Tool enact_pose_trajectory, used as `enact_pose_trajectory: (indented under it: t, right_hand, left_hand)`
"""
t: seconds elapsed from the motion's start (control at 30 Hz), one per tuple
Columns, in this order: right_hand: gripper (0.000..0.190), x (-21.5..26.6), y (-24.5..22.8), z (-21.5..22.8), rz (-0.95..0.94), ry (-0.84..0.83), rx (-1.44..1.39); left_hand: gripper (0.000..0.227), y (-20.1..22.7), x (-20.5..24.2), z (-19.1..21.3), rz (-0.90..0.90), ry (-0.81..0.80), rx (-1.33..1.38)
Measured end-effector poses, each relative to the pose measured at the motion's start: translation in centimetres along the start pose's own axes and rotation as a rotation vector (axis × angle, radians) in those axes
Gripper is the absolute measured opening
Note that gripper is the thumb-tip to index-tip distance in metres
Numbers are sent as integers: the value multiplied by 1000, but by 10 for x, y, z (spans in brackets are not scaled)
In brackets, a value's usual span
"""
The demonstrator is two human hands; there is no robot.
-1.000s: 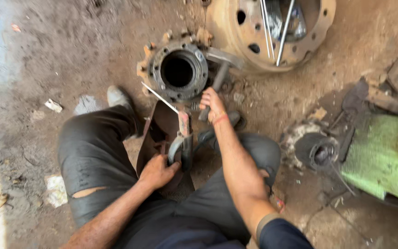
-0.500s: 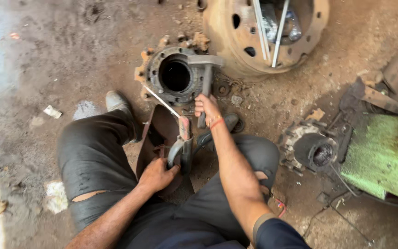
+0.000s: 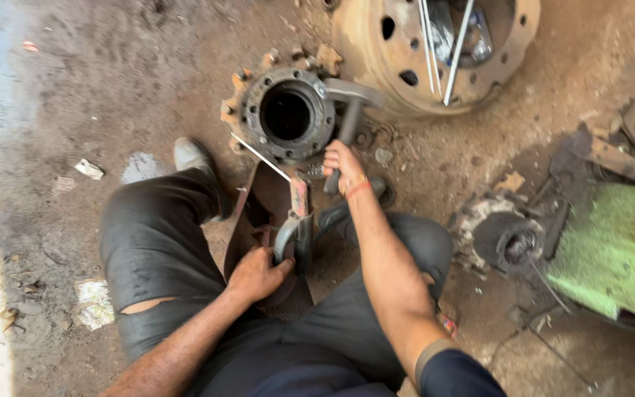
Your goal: The person welds components of a large metal mechanical assembly and then uses a hammer to strike a metal part.
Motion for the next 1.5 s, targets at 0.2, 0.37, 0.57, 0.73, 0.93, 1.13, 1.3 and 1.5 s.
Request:
enact_pose_trajectory:
  t: [0.2, 0.37, 0.57, 0.73, 0.93, 1.13, 1.3, 1.5]
  right_hand:
    - [10, 9, -14, -27, 82, 114, 163]
    - [12, 34, -7, -26, 75, 177, 189]
    - [9, 84, -50, -46, 400, 433, 590]
    - [22, 186, -113, -83, 783, 366, 617]
    - [36, 340, -249, -131, 1797, 1, 665]
    - [22, 250, -277, -94, 1794, -58, 325]
    - [14, 79, -93, -60, 923, 637, 938]
    - [7, 150, -134, -80, 673, 502, 545]
  left_hand:
    - [47, 3, -8, 3, 10, -6, 8]
    - [50, -2, -5, -1, 70, -53, 36]
    - [53, 3, -6, 2, 49, -40, 26]
    - [53, 1, -9, 0, 74, -57, 61]
    - [54, 1, -10, -1, 76, -46, 70]
    - [52, 11, -11, -2, 12, -10, 107]
    - [51, 13, -12, -6, 22, -46, 95]
    - [52, 9, -11, -5, -6, -31, 73]
Point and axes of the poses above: each hand's wrist, its own x-axis away from the middle knuckle, its own z-axis out of the back of the hand, y = z × x, the point moved 4 cm from there along -x, towards the middle knuckle, and after that the axes turned 7 degrees about -z, right-handed, at the moved point
